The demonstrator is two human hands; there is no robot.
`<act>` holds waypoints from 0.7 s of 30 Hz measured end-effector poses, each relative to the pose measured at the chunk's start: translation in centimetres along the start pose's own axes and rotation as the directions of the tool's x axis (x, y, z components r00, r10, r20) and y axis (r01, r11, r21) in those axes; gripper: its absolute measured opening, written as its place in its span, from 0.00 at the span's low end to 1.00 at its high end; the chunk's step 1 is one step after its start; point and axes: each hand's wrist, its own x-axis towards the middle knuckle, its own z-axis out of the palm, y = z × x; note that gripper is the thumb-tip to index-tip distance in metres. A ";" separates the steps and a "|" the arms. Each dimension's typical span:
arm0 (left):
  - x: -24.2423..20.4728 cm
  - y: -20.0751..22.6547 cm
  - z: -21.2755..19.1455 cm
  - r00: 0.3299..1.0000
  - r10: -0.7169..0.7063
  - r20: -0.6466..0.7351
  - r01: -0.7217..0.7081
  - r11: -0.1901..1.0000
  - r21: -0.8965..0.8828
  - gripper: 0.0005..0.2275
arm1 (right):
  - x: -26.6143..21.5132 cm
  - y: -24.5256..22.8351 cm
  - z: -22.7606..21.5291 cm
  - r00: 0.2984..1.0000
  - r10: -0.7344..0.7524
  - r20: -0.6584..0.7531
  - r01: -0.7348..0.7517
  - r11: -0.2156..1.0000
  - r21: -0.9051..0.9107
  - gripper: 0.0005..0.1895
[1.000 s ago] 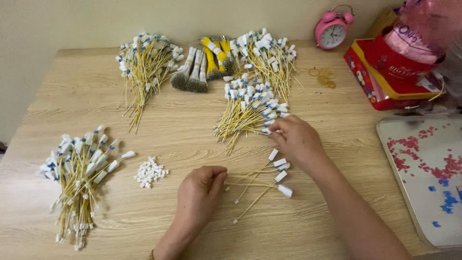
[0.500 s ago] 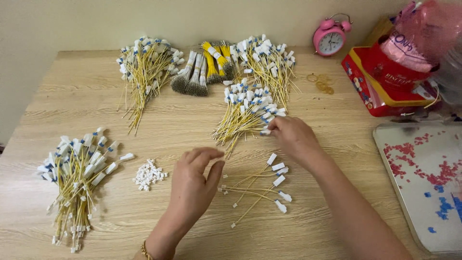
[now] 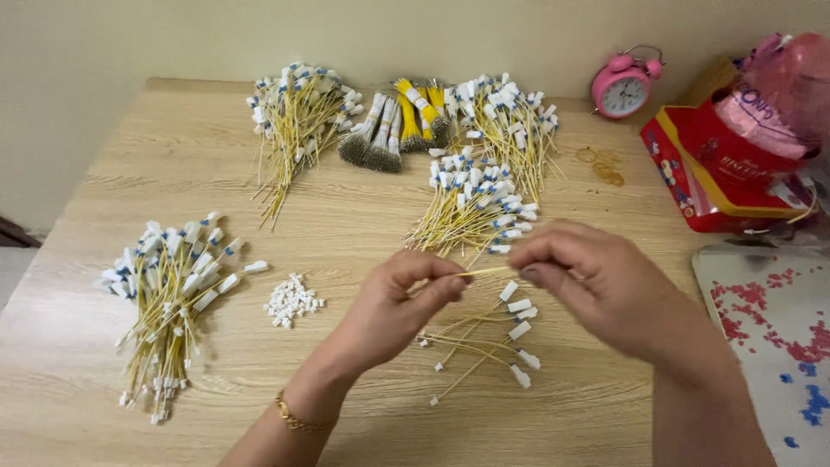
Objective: Assemble thin electronic wires by attaching small plastic connectors to the metal ends.
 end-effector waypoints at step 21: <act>-4.1 0.5 -3.2 0.993 -0.100 -0.056 0.106 0.988 0.113 0.06 | 1.5 -1.1 5.2 0.990 -0.061 0.123 0.052 0.996 0.076 0.06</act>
